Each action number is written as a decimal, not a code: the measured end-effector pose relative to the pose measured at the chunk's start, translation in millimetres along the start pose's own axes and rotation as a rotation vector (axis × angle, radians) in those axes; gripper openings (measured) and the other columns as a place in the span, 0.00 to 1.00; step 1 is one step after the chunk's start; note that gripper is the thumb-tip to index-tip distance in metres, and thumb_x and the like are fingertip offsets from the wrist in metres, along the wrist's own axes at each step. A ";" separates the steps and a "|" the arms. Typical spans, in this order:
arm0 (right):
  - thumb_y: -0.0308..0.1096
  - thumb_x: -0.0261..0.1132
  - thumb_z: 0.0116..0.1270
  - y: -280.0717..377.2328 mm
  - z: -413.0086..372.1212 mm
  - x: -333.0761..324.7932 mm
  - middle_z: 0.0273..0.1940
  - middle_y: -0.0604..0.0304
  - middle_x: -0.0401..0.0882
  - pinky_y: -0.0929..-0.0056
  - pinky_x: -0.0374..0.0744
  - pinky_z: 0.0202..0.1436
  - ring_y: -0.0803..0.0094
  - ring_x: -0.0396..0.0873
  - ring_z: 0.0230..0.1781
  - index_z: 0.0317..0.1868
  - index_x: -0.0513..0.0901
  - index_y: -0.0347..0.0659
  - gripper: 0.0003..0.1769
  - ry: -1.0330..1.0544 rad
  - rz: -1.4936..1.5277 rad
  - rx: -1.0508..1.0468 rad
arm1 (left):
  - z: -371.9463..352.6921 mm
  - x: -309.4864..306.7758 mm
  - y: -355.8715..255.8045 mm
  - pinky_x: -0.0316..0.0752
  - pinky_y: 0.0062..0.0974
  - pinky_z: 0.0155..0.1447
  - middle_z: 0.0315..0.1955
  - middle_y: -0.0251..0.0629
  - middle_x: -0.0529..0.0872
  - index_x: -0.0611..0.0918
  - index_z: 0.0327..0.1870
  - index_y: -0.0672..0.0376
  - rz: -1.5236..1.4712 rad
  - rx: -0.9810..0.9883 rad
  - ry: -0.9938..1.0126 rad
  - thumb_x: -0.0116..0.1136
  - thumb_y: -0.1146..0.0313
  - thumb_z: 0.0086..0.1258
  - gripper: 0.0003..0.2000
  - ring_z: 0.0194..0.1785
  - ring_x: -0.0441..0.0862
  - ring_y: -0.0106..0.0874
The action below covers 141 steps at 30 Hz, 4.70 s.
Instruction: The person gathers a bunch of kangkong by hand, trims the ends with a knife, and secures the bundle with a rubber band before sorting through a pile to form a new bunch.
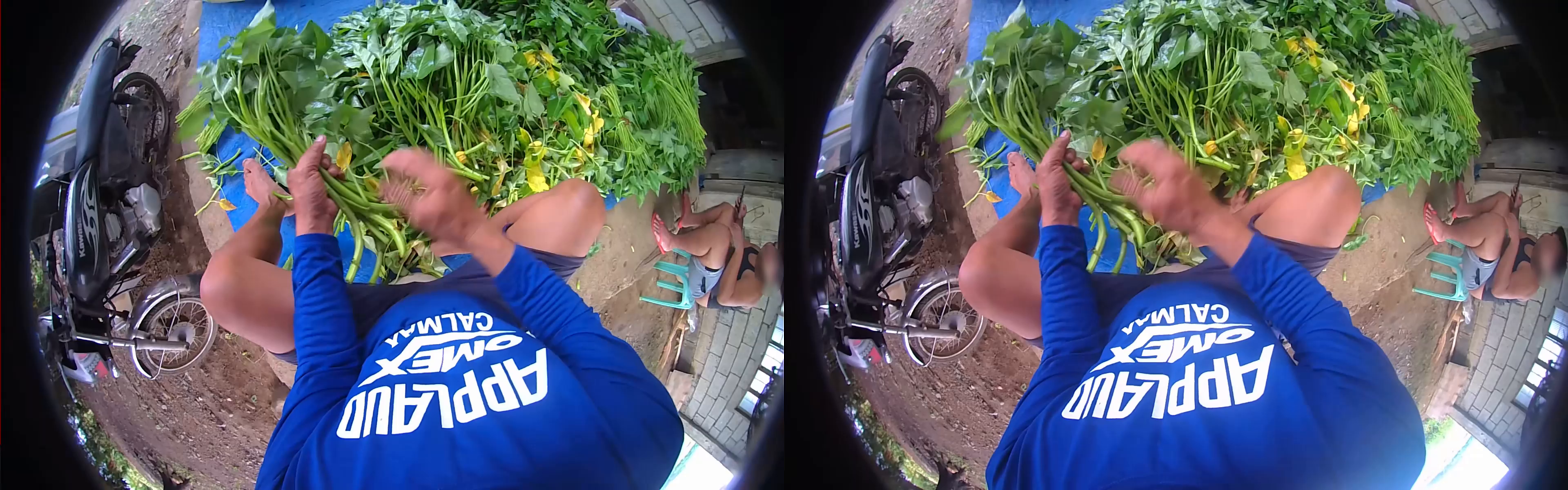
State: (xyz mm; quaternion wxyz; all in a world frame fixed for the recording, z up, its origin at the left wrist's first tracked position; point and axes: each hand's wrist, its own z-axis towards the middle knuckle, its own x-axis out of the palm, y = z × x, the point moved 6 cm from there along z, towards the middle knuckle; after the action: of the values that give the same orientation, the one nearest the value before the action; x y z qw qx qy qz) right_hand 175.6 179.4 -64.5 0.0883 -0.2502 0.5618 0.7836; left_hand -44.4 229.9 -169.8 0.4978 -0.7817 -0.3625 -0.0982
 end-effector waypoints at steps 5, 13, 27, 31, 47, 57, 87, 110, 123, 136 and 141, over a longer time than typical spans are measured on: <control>0.37 0.64 0.75 -97.0 48.1 -71.8 0.40 0.53 0.92 0.64 0.86 0.46 0.58 0.90 0.37 0.51 0.92 0.37 0.15 -0.226 -0.238 0.376 | -4.5 6.2 -11.9 0.72 0.25 0.28 0.21 0.23 0.74 0.79 0.34 0.51 0.065 -0.001 -0.010 0.71 0.65 0.75 0.11 0.22 0.74 0.21; 0.37 0.65 0.69 -165.8 54.8 44.4 0.54 0.38 0.89 0.56 0.82 0.66 0.42 0.86 0.59 0.53 0.91 0.39 0.18 0.111 -0.344 0.610 | -3.2 -0.2 -7.3 0.76 0.27 0.26 0.22 0.29 0.78 0.83 0.33 0.57 0.039 -0.003 -0.061 0.75 0.67 0.70 0.10 0.21 0.77 0.24; 0.36 0.63 0.74 -183.6 148.3 49.0 0.50 0.31 0.85 0.42 0.80 0.57 0.30 0.83 0.52 0.61 0.74 0.41 0.19 0.015 -0.470 0.491 | -2.4 -6.6 -9.8 0.77 0.28 0.25 0.20 0.30 0.77 0.80 0.28 0.56 0.074 -0.056 -0.079 0.74 0.65 0.69 0.14 0.19 0.77 0.25; 0.31 0.61 0.75 -136.0 164.0 19.8 0.50 0.42 0.89 0.51 0.84 0.54 0.49 0.89 0.44 0.66 0.77 0.44 0.20 -0.083 -0.290 0.314 | -4.5 -3.6 -16.7 0.77 0.28 0.25 0.20 0.30 0.78 0.80 0.28 0.56 0.088 -0.033 -0.066 0.75 0.64 0.68 0.13 0.19 0.77 0.25; 0.27 0.70 0.76 -69.3 166.1 -64.8 0.48 0.56 0.87 0.67 0.93 0.49 0.69 0.90 0.43 0.67 0.77 0.35 0.23 0.078 0.739 0.503 | -1.2 -8.3 -4.9 0.76 0.28 0.25 0.20 0.31 0.78 0.82 0.29 0.58 0.180 -0.096 -0.038 0.76 0.64 0.66 0.12 0.19 0.78 0.27; 0.30 0.77 0.66 -12.3 194.3 -124.3 0.37 0.59 0.87 0.72 0.90 0.36 0.74 0.87 0.31 0.55 0.82 0.29 0.21 -0.214 0.191 0.212 | -10.4 8.3 -13.2 0.74 0.29 0.24 0.18 0.31 0.77 0.80 0.27 0.56 0.258 0.006 0.014 0.74 0.60 0.69 0.16 0.18 0.77 0.27; 0.42 0.73 0.70 -78.2 121.4 54.6 0.57 0.40 0.87 0.54 0.85 0.59 0.51 0.88 0.54 0.76 0.74 0.30 0.39 -0.051 -0.368 0.119 | -4.1 9.9 85.3 0.80 0.31 0.31 0.28 0.31 0.84 0.87 0.39 0.62 0.199 -0.212 0.082 0.73 0.66 0.65 0.10 0.25 0.79 0.26; 0.32 0.66 0.65 -42.3 -30.6 115.6 0.54 0.37 0.79 0.41 0.80 0.52 0.42 0.83 0.52 0.86 0.51 0.36 0.51 0.366 -0.651 0.286 | 5.4 -22.6 110.7 0.86 0.27 0.36 0.30 0.33 0.86 0.83 0.45 0.54 -0.271 -0.359 -0.110 0.72 0.60 0.75 0.11 0.32 0.86 0.29; 0.46 0.69 0.70 -86.7 54.1 100.1 0.56 0.44 0.88 0.58 0.84 0.61 0.53 0.87 0.55 0.63 0.86 0.34 0.28 0.060 0.574 0.348 | 27.4 -58.8 5.1 0.77 0.27 0.26 0.22 0.32 0.80 0.81 0.30 0.58 0.119 0.061 -0.223 0.78 0.58 0.70 0.18 0.22 0.79 0.26; 0.42 0.67 0.75 -173.5 113.0 19.5 0.47 0.41 0.91 0.50 0.84 0.55 0.49 0.89 0.49 0.53 0.88 0.36 0.18 -0.024 -0.346 0.568 | 13.7 -34.1 -0.8 0.80 0.29 0.28 0.24 0.33 0.81 0.82 0.33 0.58 0.096 -0.087 -0.111 0.79 0.59 0.68 0.16 0.23 0.81 0.27; 0.41 0.71 0.78 -119.1 132.5 -60.1 0.38 0.63 0.89 0.79 0.82 0.38 0.80 0.83 0.34 0.60 0.87 0.33 0.20 -0.053 0.394 0.601 | 14.6 -28.5 6.7 0.80 0.26 0.29 0.24 0.30 0.82 0.82 0.33 0.54 0.109 -0.163 -0.054 0.78 0.59 0.69 0.14 0.24 0.82 0.24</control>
State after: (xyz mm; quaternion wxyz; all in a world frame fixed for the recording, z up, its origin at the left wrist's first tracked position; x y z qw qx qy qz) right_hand 238.4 352.5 -102.3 0.0197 -0.0796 0.8021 0.5916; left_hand -63.5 227.3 -196.3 0.4274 -0.8406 -0.3233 -0.0791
